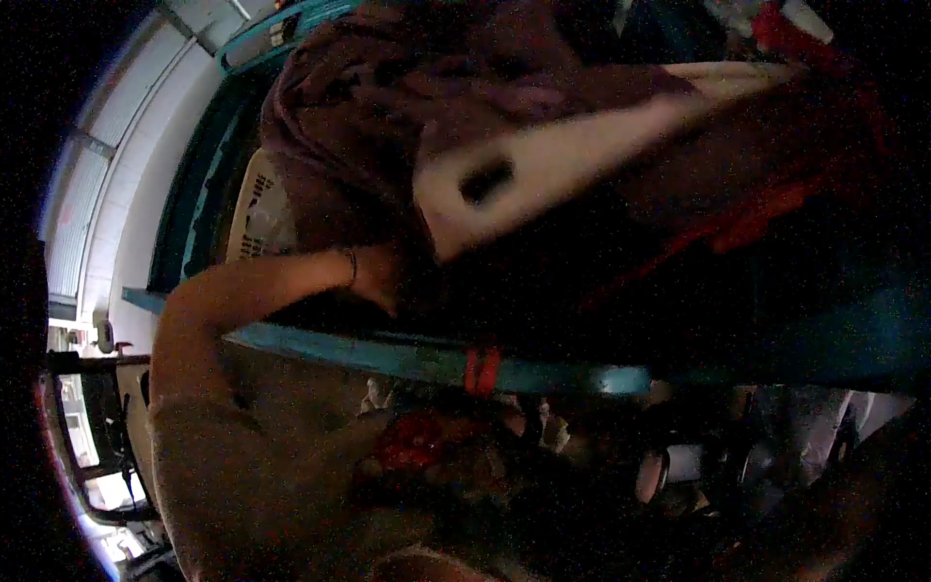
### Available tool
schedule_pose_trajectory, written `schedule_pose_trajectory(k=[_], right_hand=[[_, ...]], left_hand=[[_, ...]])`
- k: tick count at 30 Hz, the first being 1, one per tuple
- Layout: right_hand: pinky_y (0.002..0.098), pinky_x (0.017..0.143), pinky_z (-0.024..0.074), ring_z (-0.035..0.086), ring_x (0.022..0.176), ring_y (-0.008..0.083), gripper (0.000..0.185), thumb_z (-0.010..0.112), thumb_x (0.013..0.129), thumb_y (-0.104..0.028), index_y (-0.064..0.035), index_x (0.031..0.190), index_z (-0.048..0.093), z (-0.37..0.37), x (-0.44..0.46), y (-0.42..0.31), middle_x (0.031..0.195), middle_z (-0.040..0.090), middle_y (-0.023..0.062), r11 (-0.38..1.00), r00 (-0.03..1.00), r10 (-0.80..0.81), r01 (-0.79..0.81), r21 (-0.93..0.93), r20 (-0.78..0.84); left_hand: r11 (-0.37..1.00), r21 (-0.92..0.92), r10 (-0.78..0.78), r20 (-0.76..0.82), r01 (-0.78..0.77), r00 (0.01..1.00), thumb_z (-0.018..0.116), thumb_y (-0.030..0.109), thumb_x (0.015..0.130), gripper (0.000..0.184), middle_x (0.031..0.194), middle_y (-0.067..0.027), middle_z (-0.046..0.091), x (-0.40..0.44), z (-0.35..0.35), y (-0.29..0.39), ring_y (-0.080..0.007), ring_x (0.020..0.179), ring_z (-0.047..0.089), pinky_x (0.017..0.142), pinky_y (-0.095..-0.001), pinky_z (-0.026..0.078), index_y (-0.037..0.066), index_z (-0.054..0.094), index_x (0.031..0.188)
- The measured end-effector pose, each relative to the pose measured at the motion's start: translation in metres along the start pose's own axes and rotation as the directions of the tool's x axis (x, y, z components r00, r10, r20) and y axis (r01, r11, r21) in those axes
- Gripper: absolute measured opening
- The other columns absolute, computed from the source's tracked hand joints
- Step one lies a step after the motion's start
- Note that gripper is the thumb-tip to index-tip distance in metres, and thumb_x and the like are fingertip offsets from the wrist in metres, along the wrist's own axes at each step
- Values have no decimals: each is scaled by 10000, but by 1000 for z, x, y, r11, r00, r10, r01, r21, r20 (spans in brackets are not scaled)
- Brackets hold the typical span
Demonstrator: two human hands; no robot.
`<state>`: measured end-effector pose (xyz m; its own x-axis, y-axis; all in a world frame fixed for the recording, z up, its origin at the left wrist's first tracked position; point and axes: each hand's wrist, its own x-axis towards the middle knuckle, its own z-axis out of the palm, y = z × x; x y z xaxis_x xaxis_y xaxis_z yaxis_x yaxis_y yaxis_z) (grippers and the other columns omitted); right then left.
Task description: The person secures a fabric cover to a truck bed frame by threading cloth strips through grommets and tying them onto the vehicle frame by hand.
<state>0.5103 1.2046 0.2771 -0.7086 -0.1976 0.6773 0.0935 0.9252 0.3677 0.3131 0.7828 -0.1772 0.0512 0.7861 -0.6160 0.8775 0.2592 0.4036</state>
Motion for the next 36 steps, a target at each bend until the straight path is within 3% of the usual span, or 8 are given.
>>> schedule_pose_trajectory(k=[3, 6, 12, 15, 18, 21, 24, 36], right_hand=[[339, 839, 477, 633, 909, 247, 270, 668, 847, -151, 43, 1034, 681, -13, -2, -1, 1026, 684, 159, 1000, 1000, -7, 7, 6, 10], [345, 831, 478, 630, 894, 248, 265, 675, 833, -129, 48, 1030, 678, -7, -4, -34, 1005, 689, 153, 984, 987, 162, -161, 79, -19], [347, 804, 485, 626, 863, 249, 272, 679, 823, -129, 42, 1035, 678, -9, -4, -28, 981, 689, 155, 992, 993, 109, -112, 50, 49], [344, 791, 487, 626, 854, 250, 279, 684, 816, -136, 39, 1034, 680, -8, -3, -37, 976, 690, 155, 993, 993, 111, -112, 34, 44], [354, 800, 484, 624, 859, 259, 283, 677, 820, -152, 35, 1032, 682, -4, -3, -57, 979, 691, 157, 924, 921, 383, -383, 24, -66], [353, 805, 482, 626, 859, 264, 291, 674, 812, -156, 32, 1034, 683, -10, -4, -31, 979, 690, 167, 994, 994, 111, -111, 24, -14], [347, 791, 487, 631, 853, 262, 294, 677, 797, -147, 25, 1035, 685, -7, -4, -44, 982, 689, 165, 999, 999, 42, -42, 15, -7], [349, 768, 495, 635, 813, 253, 276, 689, 780, -157, 21, 990, 696, -6, -11, -70, 929, 692, 157, 996, 997, 28, -21, 87, -76]], left_hand=[[865, 0, -492, -193, 501, 849, 665, 264, 800, 729, 1233, -213, 560, 19, 19, 1, -357, 1056, 582, 825, -444, 516, 105, 337, 1431], [878, 45, -459, -199, 476, 866, 646, 195, 794, 802, 1153, -220, 596, 21, 16, -13, -355, 962, 620, 729, -448, 537, 104, 217, 1466], [924, 133, -339, -150, 359, 929, 629, 195, 760, 408, 1010, -199, 654, 11, 8, -39, -354, 949, 625, 800, -437, 510, 75, 612, 1150], [964, 44, -224, -386, 261, 895, 587, 132, 746, 298, 971, -190, 661, -29, -27, -29, -361, 929, 621, 814, -433, 501, 65, 669, 1024], [960, -230, -279, -769, 159, 574, 602, 69, 767, 365, 1051, -143, 654, -94, -48, -67, -264, 976, 623, 838, -394, 502, 48, 612, 1131], [919, -392, -361, -875, -34, 324, 514, -29, 769, 413, 1122, -37, 601, -192, -92, -46, -143, 1008, 570, 877, -279, 470, 49, 573, 1170], [923, -370, -384, -894, -103, -230, 559, 29, 838, 415, 1138, -57, 602, -293, -93, -25, -158, 1029, 567, 910, -293, 453, 15, 525, 1251], [871, -486, -266, -337, -75, -903, 569, 91, 866, 341, 1109, -83, 627, -600, 104, 84, -187, 998, 591, 857, -297, 477, 23, 577, 1200]])
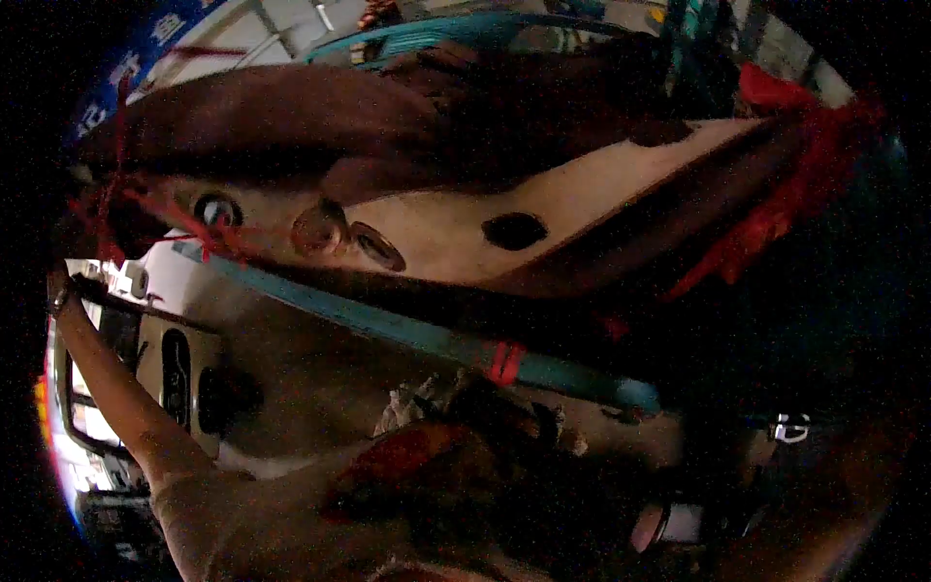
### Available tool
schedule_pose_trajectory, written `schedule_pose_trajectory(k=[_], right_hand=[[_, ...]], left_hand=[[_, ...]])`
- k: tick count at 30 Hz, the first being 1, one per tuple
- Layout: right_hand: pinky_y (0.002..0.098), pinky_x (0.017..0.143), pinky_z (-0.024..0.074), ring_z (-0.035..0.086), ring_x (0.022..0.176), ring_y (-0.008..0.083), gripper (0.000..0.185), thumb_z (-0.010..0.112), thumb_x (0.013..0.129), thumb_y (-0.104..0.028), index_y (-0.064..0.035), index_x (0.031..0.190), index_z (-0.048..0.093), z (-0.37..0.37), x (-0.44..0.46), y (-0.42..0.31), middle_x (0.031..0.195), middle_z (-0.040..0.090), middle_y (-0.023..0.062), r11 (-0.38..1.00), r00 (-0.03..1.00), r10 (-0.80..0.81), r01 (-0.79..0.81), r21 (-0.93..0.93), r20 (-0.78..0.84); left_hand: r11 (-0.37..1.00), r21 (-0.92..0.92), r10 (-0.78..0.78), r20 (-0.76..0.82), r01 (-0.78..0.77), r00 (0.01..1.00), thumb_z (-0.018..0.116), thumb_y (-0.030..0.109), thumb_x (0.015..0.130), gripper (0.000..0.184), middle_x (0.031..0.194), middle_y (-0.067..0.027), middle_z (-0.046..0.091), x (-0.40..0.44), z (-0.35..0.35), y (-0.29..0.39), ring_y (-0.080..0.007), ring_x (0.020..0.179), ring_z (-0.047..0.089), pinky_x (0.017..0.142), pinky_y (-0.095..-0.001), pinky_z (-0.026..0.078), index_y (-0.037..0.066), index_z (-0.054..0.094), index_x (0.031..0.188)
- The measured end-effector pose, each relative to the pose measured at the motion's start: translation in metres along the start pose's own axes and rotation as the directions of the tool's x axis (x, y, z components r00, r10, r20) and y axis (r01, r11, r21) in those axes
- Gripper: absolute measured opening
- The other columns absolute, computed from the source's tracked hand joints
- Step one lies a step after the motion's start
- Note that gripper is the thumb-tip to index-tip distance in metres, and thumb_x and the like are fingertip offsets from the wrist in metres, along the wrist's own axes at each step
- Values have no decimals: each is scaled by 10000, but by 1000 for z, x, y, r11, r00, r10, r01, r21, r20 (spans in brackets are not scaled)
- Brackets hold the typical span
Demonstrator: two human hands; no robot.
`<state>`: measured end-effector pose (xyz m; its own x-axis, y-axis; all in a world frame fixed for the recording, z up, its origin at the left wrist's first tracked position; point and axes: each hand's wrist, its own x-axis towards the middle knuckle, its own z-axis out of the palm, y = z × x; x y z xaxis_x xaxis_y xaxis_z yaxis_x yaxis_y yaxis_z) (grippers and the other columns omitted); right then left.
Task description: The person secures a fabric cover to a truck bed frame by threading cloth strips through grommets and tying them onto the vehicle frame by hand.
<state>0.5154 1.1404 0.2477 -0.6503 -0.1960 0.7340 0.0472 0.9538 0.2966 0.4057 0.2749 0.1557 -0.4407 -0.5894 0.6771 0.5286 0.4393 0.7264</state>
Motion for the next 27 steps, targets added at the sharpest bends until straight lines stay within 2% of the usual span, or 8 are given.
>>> schedule_pose_trajectory(k=[6, 10, 14, 18, 19, 21, 24, 27], right_hand=[[351, 757, 499, 636, 793, 249, 267, 695, 772, -162, 20, 967, 701, -10, -3, 4, 903, 694, 153, 999, 1000, -6, 7, 46, -14], [351, 749, 502, 638, 779, 247, 262, 699, 766, -166, 19, 952, 704, -23, 3, 11, 885, 695, 151, 997, 1000, -2, 2, 75, -7], [352, 741, 505, 639, 766, 244, 257, 703, 760, -169, 17, 937, 707, -34, 5, 19, 867, 696, 148, 995, 1000, 29, -29, 98, 6], [353, 734, 507, 640, 752, 241, 252, 707, 755, -172, 16, 922, 711, -63, 16, 9, 849, 697, 145, 925, 971, 219, -239, 295, 99], [353, 732, 508, 641, 749, 240, 251, 708, 754, -173, 16, 918, 712, -68, 18, 5, 845, 697, 145, 894, 955, 262, -294, 339, 135], [357, 687, 512, 638, 700, 247, 235, 704, 743, -192, 13, 857, 713, -27, 6, 12, 793, 690, 146, 996, 972, 48, -62, -57, -228], [364, 674, 510, 639, 699, 250, 231, 699, 746, -202, 13, 827, 709, -24, 9, 14, 775, 686, 146, 998, 946, 56, -44, 46, -320], [366, 672, 507, 632, 694, 262, 225, 702, 756, -185, 18, 854, 704, -19, 8, 22, 781, 686, 147, 1000, 945, 18, -11, 23, -328]], left_hand=[[997, -27, -74, -224, 69, 972, 574, 110, 877, 312, 1087, -70, 636, -32, -104, 1, -175, 970, 598, 819, -290, 491, 19, 598, 1175], [996, 1, -87, -211, 89, 974, 578, 123, 884, 296, 1072, -61, 641, -58, -120, 2, -166, 951, 603, 795, -285, 501, 17, 612, 1158], [963, 266, -48, 5, 45, 999, 553, 64, 879, 287, 1063, -69, 647, -95, -49, 14, -165, 951, 603, 825, -272, 482, 9, 621, 1152], [902, 413, -94, 468, -124, 879, 499, -35, 816, 380, 1017, -41, 631, -93, 17, -1, -130, 935, 577, 845, -254, 457, 41, 615, 1169], [886, 408, -55, 568, -222, 821, 507, -34, 817, 364, 974, -29, 617, -98, 44, 2, -126, 914, 571, 832, -250, 455, 37, 612, 1158], [882, 338, -9, 709, -329, 705, 532, -21, 832, 311, 861, -5, 573, -110, 100, 7, -114, 843, 551, 786, -247, 451, 33, 609, 1128], [917, 313, -98, 777, -246, 621, 519, 95, 889, 240, 901, -15, 597, -154, 191, 60, -100, 837, 547, 697, -201, 406, 47, 614, 1104], [964, 36, 93, 884, -265, 458, 543, 95, 888, 232, 991, -45, 621, -198, 277, 94, -122, 890, 565, 792, -242, 457, 23, 609, 1098]])
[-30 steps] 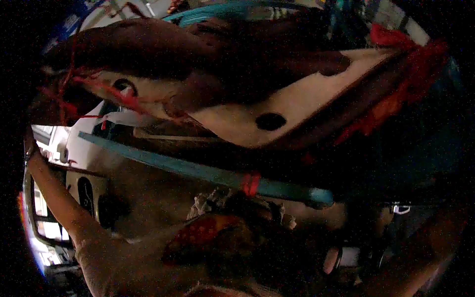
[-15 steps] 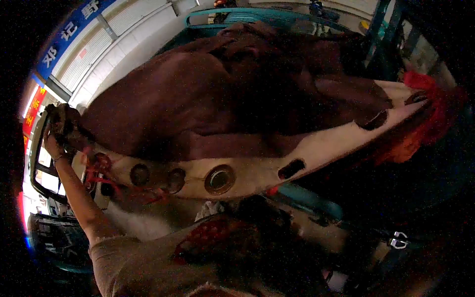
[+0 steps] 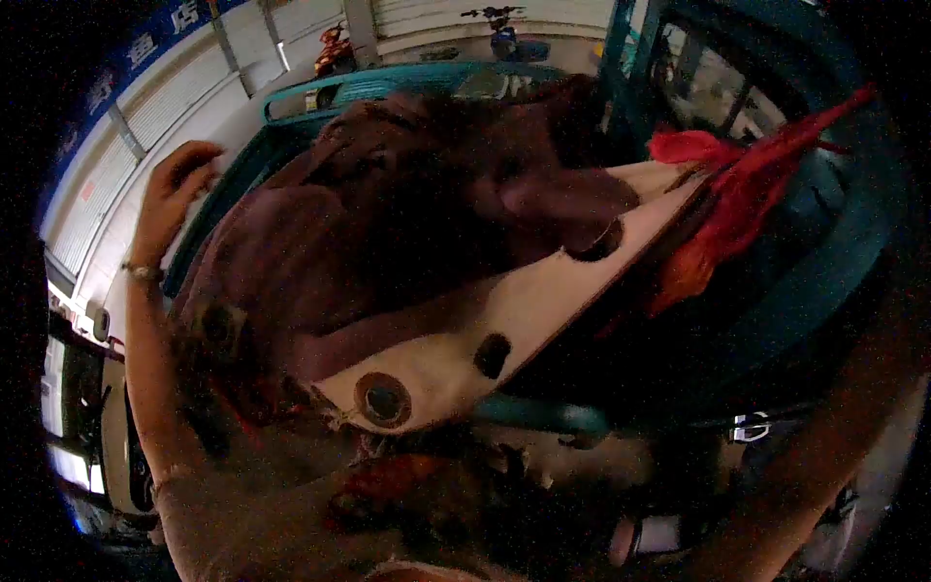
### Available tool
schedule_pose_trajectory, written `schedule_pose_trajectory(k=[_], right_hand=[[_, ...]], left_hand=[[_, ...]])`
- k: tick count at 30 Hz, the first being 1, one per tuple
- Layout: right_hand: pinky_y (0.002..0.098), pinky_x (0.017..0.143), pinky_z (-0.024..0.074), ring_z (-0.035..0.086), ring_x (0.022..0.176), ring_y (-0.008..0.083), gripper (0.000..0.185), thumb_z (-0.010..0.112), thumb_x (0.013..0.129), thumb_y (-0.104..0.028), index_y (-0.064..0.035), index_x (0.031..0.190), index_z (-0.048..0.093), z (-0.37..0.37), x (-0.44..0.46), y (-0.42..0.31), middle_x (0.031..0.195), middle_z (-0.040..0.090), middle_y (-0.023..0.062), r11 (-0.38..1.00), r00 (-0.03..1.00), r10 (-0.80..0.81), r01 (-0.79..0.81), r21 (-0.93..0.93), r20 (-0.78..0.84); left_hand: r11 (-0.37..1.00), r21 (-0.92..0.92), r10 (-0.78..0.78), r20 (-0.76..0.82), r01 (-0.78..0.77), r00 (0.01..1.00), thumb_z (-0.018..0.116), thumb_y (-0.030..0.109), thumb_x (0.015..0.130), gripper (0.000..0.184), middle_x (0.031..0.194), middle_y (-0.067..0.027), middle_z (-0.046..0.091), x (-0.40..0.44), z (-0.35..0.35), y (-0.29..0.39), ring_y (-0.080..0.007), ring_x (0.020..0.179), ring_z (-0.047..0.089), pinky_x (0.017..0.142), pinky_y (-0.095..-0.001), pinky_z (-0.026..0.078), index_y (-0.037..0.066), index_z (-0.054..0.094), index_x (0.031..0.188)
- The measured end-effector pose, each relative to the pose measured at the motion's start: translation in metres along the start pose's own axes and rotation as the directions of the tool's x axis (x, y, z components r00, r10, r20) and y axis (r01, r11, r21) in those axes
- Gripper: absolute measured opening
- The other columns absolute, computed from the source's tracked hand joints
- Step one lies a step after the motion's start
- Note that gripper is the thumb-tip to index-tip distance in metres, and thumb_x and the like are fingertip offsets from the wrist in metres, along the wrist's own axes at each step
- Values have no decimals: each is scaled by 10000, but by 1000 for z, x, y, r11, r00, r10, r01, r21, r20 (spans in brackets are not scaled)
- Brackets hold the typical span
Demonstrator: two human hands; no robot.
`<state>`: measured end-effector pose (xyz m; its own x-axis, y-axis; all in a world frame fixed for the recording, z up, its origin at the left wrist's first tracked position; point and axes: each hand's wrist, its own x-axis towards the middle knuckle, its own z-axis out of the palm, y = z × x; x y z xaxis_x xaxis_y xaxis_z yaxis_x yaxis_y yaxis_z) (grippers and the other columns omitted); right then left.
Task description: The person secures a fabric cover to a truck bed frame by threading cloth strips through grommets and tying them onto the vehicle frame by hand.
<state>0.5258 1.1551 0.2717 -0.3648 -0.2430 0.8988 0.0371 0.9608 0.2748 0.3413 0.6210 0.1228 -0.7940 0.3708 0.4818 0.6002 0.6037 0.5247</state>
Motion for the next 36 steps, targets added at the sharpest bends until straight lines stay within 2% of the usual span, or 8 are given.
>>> schedule_pose_trajectory(k=[4, 10, 16, 20, 28, 30, 33, 36], right_hand=[[361, 681, 507, 633, 706, 273, 221, 694, 773, -161, 33, 880, 692, 4, 1, 23, 808, 687, 154, 995, 999, -51, 50, 89, 17], [369, 739, 513, 645, 770, 288, 209, 589, 839, -118, 61, 908, 674, -2, -7, -2, 853, 678, 193, 991, 1000, 1, -3, 134, 14], [258, 789, 480, 631, 900, 163, 303, 457, 981, -217, -76, 1186, 629, 15, -21, 51, 1148, 640, 88, 999, 995, 21, -25, -39, -96], [302, 746, 470, 578, 806, 179, 208, 481, 941, -121, -13, 1058, 613, 20, -32, 1, 908, 582, 112, 991, 964, -74, 42, -131, -256], [275, 730, 450, 567, 783, 161, 160, 489, 916, -57, -11, 1015, 605, 15, -28, -14, 870, 574, 84, 972, 929, 214, -235, -33, -303], [279, 755, 457, 582, 805, 171, 161, 520, 909, -71, -22, 1031, 612, 9, -25, 28, 908, 593, 89, 973, 958, 213, -189, 134, -192], [303, 884, 476, 630, 928, 206, 272, 625, 885, -96, -66, 1155, 633, 7, -32, 13, 1082, 657, 103, 962, 956, 271, -265, 71, -110], [292, 795, 470, 606, 836, 193, 173, 576, 895, -99, -43, 1051, 624, 15, -35, -9, 979, 631, 97, 984, 976, 170, -160, 81, -139]], left_hand=[[883, -217, 459, 222, -416, 860, 587, 60, 876, 217, 1027, -68, 630, 51, 102, 99, -166, 979, 590, 872, -301, 471, -10, 606, 1080], [326, -204, 879, -293, -923, 376, 614, 190, 813, 369, 987, -187, 554, 87, 221, 250, -342, 934, 577, 806, -426, 464, 41, 534, 1140], [201, -764, 703, -323, -613, 633, 581, 140, 889, 393, 794, -179, 602, 115, 293, 331, -355, 697, 604, 590, -410, 463, 68, 425, 1243], [148, -803, 581, -403, -578, 708, 604, 120, 884, 276, 685, -147, 592, 116, 310, 346, -319, 605, 593, 533, -382, 442, 63, 483, 1126], [298, -605, 661, -427, -738, 617, 588, 162, 895, 167, 734, -113, 655, 177, 283, 346, -289, 659, 645, 569, -304, 495, 50, 607, 1018], [187, -345, 514, -764, -920, 390, 618, 156, 828, 131, 692, -189, 613, 203, 289, 365, -378, 686, 618, 634, -399, 501, 30, 626, 795], [648, -468, 510, -319, -601, 799, 509, 202, 863, 275, 908, -260, 634, 238, 251, 368, -383, 822, 618, 753, -435, 473, -30, 651, 908], [717, -257, 531, -401, -648, 747, 571, 251, 811, 299, 872, -257, 639, 317, 285, 356, -396, 779, 604, 713, -438, 460, -34, 649, 849]])
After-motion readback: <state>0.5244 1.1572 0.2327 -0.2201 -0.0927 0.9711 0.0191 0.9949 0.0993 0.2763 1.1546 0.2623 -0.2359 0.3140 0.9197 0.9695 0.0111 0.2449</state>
